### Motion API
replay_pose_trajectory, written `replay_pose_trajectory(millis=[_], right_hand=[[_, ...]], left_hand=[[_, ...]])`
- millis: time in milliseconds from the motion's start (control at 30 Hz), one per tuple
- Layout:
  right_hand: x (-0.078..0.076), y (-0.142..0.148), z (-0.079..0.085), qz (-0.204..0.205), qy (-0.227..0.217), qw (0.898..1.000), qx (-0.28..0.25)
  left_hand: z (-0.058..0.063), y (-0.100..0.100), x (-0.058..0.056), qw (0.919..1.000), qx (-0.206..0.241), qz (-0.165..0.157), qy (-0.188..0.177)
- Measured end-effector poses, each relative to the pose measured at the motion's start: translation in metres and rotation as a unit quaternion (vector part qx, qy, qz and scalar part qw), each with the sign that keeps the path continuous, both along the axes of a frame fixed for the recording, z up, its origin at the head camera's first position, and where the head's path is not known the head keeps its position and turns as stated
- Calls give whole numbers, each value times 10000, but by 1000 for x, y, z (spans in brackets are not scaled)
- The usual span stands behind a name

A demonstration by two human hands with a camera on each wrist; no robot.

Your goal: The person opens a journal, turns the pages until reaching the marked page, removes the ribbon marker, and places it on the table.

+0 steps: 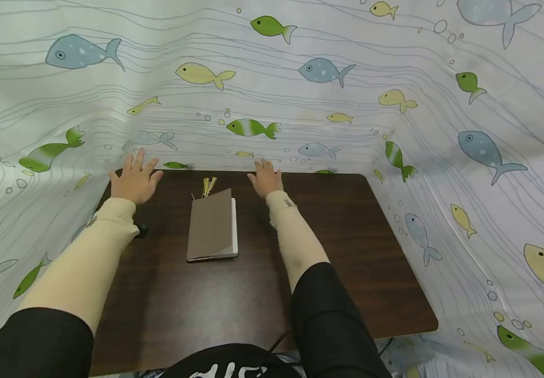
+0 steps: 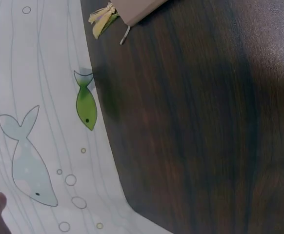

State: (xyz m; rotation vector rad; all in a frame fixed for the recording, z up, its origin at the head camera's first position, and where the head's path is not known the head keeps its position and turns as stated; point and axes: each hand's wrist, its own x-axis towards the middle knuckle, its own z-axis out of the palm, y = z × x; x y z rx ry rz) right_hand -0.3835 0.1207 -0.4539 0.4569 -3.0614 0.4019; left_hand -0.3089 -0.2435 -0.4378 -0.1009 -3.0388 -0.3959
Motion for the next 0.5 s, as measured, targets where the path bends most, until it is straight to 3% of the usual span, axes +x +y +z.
replay_pose_trajectory(millis=[100,233,500], right_hand=[[12,1,-10,110,-354,9954,-885],[40,1,-32,311,-904,9740,-2056],[104,-10,-71,727,-2064,9346,-2804]], left_hand=[[-3,-2,3,10000,31,-30,6],[-7,-4,8,10000,62,-60,-25],[-24,16,23,9995,168,-201,163]])
